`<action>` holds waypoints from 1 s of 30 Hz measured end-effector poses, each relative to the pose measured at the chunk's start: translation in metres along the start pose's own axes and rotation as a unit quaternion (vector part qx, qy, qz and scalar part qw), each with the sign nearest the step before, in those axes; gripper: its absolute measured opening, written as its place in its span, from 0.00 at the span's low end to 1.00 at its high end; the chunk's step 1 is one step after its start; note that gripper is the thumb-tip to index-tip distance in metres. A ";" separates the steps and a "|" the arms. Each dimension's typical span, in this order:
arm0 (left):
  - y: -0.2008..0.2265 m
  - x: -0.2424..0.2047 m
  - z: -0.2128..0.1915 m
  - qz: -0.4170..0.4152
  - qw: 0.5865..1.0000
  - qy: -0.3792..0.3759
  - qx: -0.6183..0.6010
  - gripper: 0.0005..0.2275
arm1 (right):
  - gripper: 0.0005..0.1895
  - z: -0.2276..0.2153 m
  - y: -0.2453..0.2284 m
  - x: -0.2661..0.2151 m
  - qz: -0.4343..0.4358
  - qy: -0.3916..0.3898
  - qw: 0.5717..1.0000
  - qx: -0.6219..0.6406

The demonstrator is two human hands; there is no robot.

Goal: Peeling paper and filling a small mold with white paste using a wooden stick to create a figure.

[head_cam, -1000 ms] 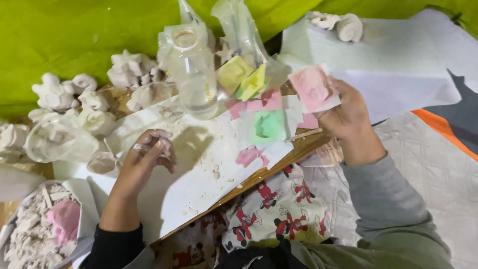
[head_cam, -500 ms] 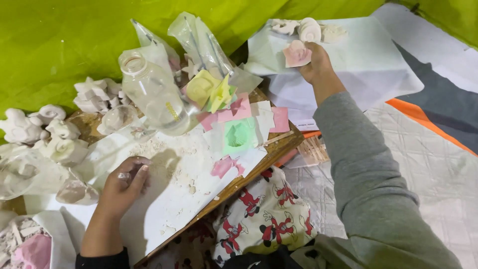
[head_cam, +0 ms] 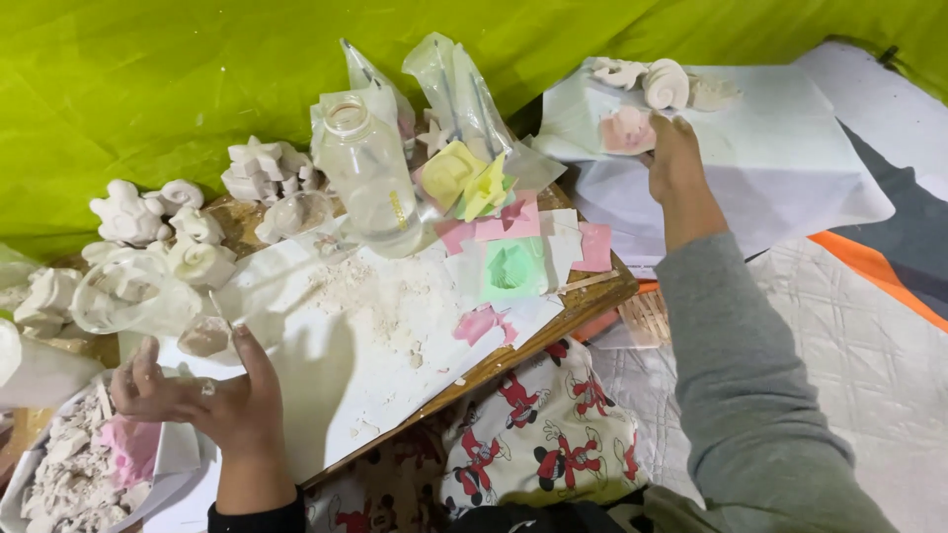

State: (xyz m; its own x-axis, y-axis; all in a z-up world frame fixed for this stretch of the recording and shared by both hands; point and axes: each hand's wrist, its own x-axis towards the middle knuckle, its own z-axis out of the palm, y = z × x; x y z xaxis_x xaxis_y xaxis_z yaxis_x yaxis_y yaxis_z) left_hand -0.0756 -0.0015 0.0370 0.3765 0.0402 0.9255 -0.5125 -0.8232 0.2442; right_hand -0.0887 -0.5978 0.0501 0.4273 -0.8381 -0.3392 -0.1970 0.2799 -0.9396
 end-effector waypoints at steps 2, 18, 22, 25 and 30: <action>0.003 0.000 -0.002 -0.084 0.996 -0.037 -0.006 0.29 | 0.36 -0.013 0.038 -0.002 -0.041 0.006 0.994 0.098; -0.039 -0.055 0.036 -0.352 0.921 -0.162 -0.025 0.49 | 0.13 0.096 0.102 -0.297 -0.517 -0.127 0.842 0.092; -0.036 -0.047 0.034 -0.406 0.899 -0.133 -0.097 0.51 | 0.12 0.120 0.094 -0.324 -0.509 -0.188 0.836 0.083; -0.031 -0.037 0.032 -0.443 0.879 -0.114 -0.138 0.43 | 0.13 0.138 0.087 -0.344 -0.538 -0.214 0.813 0.059; -0.032 -0.031 0.031 -0.389 0.881 -0.215 -0.160 0.24 | 0.17 0.173 0.067 -0.373 -0.529 -0.431 0.726 -0.087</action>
State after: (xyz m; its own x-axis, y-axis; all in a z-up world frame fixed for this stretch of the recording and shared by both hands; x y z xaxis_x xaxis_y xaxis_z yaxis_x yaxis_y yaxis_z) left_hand -0.0469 0.0063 -0.0084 0.9323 0.2476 0.2636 -0.1355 -0.4365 0.8894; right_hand -0.1085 -0.1851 0.1061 0.7989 0.0844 0.5956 0.5676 -0.4336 -0.6999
